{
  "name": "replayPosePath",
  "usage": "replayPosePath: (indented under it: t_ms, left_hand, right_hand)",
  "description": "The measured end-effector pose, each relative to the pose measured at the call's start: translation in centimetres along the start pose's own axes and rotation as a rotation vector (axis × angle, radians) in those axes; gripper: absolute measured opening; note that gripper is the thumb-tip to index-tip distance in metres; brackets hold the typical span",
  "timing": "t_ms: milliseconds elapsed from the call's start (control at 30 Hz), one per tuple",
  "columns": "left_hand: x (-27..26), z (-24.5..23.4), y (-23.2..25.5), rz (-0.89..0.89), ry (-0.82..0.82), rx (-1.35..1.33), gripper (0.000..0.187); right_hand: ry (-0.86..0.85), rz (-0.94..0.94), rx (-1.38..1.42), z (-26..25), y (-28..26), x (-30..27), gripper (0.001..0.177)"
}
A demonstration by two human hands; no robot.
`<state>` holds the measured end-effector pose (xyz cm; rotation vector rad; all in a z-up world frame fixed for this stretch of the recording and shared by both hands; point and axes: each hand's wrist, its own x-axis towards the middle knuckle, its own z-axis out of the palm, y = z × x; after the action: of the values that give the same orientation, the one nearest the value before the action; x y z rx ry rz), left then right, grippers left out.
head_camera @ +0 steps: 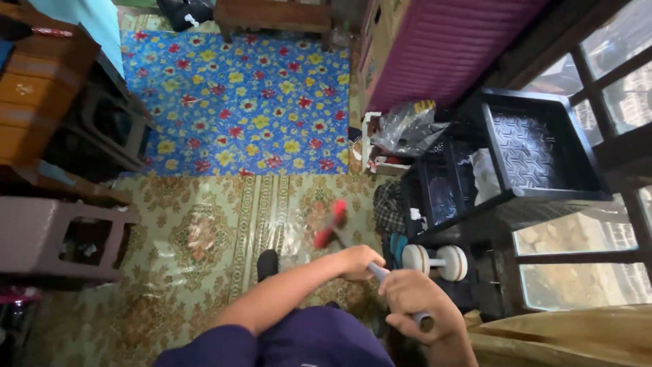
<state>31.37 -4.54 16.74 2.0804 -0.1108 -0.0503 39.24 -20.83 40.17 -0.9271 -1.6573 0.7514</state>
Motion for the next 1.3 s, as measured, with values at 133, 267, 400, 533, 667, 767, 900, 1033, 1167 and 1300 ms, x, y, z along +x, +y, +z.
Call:
replayPosePath:
  t_ms: [133,267,400,533,667,767,900,1033,1167,1300]
  left_hand:
    - [0.0,-0.4,-3.9,0.067,-0.118,-0.041,0.013]
    - [-2.0,-3.6,-9.7,-0.054,-0.091,0.019,0.018]
    - [-8.1,-4.7,-19.0,-0.125,0.132,0.105,0.011]
    - [-15.2,-10.5,-22.1,-0.374,0.1,0.125,0.014]
    - [-17.3,-12.9,-22.8,-0.337,0.172,0.125,0.028]
    - [-13.7,-14.8,-19.6,-0.112,0.275,0.074,0.023]
    - [-8.9,-17.1,-12.8,-0.044,0.209,-0.023,0.03]
    - [-8.0,-16.4,-12.5,-0.01,0.133,-0.12,0.037]
    - [-9.7,-18.8,-12.5,-0.011,0.089,-0.179,0.044]
    - [-12.6,-20.9,-16.1,-0.108,0.156,-0.132,0.032]
  right_hand:
    - [-0.131,-0.01,-0.169,2.0,2.2,2.8,0.031]
    - [0.091,0.104,0.021,3.7,8.2,4.0,0.024]
    - [0.331,0.181,0.303,5.9,16.5,4.5,0.023]
    - [0.253,0.225,0.262,9.7,22.7,7.6,0.019]
    - [0.398,0.252,0.148,10.5,20.6,11.4,0.015]
    - [0.356,0.304,0.071,7.0,16.4,14.3,0.012]
    - [0.338,0.334,-0.01,5.8,11.5,18.2,0.018]
    - [0.217,0.443,-0.174,8.4,6.9,27.5,0.025]
    - [-0.128,0.421,-0.241,7.4,9.3,29.4,0.036]
    - [-0.128,0.282,0.041,5.9,15.9,26.5,0.034]
